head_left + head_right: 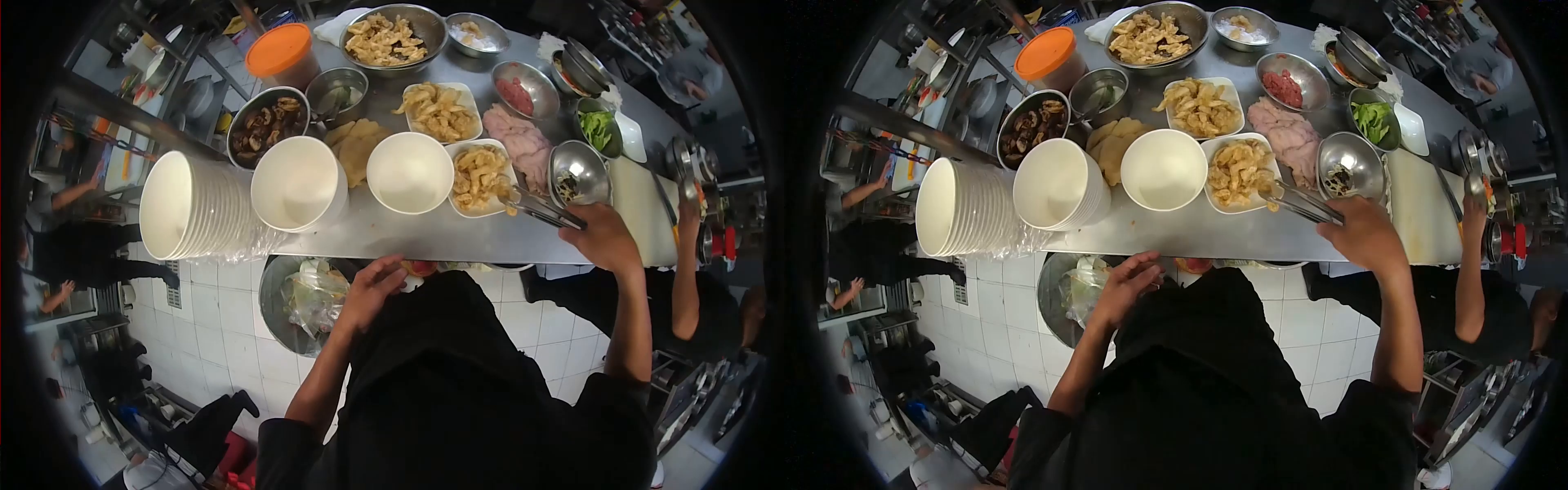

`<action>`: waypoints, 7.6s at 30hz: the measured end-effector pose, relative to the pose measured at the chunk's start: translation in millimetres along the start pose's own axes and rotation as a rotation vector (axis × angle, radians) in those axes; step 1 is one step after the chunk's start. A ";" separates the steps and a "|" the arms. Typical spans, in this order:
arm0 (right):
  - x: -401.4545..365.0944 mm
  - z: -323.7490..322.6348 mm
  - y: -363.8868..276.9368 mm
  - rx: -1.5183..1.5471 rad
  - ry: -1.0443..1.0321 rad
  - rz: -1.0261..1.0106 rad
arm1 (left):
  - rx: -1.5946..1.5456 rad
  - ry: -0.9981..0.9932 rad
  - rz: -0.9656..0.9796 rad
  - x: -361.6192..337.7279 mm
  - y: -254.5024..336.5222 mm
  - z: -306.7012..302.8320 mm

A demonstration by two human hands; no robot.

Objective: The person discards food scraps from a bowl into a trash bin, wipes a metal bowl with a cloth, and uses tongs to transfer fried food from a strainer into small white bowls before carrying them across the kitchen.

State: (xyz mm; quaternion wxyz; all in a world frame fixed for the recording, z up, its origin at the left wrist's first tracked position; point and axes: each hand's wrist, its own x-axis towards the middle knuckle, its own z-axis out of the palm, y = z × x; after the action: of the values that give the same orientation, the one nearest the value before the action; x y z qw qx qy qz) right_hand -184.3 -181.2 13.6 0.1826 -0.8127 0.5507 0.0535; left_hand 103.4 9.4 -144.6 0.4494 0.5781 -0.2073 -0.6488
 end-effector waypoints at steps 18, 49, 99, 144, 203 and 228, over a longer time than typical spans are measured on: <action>217.7 -79.2 -94.5 0.053 0.152 -0.341 | 1.125 -0.038 0.909 55.5 26.4 125.8; 24.3 -63.6 -15.7 0.302 0.013 -0.141 | 1.088 0.210 0.983 80.7 4.6 114.1; 239.8 -64.0 -70.2 0.105 0.264 -0.404 | 0.473 0.434 0.280 6.5 -21.0 17.1; 55.4 140.1 24.5 0.131 0.924 -0.119 | 0.427 0.203 0.270 -21.7 -18.9 -16.2; 115.4 -45.0 194.0 0.573 0.897 0.321 | 0.155 0.327 0.200 -12.7 73.5 30.6; -11.9 -56.1 209.7 0.560 1.101 0.373 | 0.178 0.086 0.284 -35.0 60.8 62.2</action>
State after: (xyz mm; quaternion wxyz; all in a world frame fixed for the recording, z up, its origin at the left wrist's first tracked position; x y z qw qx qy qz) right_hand -387.2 -259.2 19.2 0.0663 -0.5333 0.6891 -0.4862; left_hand 63.5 -8.4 -61.6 0.4921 0.6076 -0.3241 -0.5326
